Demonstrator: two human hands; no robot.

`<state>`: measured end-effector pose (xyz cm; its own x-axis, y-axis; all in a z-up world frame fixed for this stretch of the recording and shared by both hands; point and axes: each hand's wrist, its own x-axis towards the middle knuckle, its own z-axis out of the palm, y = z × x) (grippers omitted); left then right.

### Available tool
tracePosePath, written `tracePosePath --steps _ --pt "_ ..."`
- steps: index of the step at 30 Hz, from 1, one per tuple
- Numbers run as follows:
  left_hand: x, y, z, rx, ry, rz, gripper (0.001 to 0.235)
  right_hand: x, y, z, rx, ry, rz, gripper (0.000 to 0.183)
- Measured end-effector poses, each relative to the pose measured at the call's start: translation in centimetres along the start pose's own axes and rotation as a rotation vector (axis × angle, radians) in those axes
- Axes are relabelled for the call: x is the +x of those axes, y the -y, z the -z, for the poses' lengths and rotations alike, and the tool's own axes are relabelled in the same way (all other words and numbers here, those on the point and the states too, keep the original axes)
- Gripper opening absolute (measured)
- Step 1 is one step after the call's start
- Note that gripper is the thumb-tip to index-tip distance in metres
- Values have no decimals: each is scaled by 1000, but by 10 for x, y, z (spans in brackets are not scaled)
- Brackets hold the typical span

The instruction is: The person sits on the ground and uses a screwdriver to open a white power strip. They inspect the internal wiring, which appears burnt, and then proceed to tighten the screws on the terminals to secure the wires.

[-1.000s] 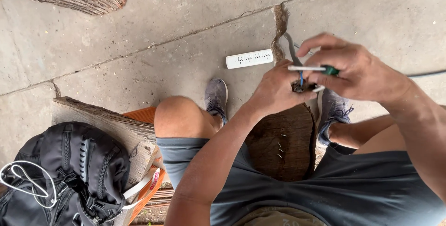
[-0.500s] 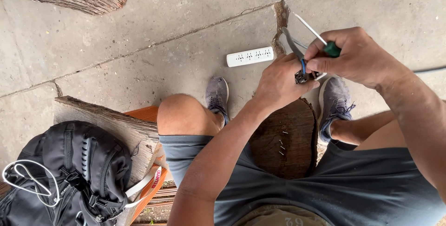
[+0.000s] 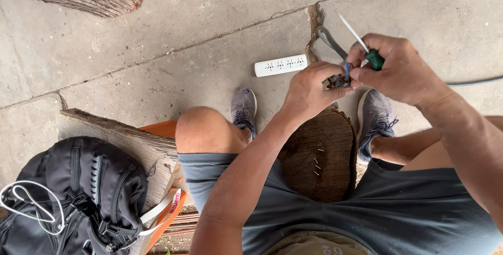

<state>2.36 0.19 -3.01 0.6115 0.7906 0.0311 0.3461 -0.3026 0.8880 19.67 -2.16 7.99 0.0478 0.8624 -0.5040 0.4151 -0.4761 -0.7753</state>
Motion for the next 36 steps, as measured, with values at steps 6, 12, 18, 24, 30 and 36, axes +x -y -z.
tracePosePath --steps 6,12,18,24,30,36 --pt "-3 -1 -1 67 -40 -2 35 5 -18 -5 -111 -73 161 16" --pt "-8 -3 -2 225 -107 -118 38 3 -13 -7 -207 -87 219 45" --pt "-19 -9 -2 267 -187 -323 32 -11 -18 -11 -360 -126 354 33" --pt "-23 -8 -8 304 -219 -422 22 -18 -12 -12 -516 -87 136 15" --pt "-24 -9 -8 216 -208 -468 23 -16 -28 -13 -585 -117 123 10" --pt "-28 -12 -5 198 -217 -449 25 -19 -27 -16 -522 -125 157 11"
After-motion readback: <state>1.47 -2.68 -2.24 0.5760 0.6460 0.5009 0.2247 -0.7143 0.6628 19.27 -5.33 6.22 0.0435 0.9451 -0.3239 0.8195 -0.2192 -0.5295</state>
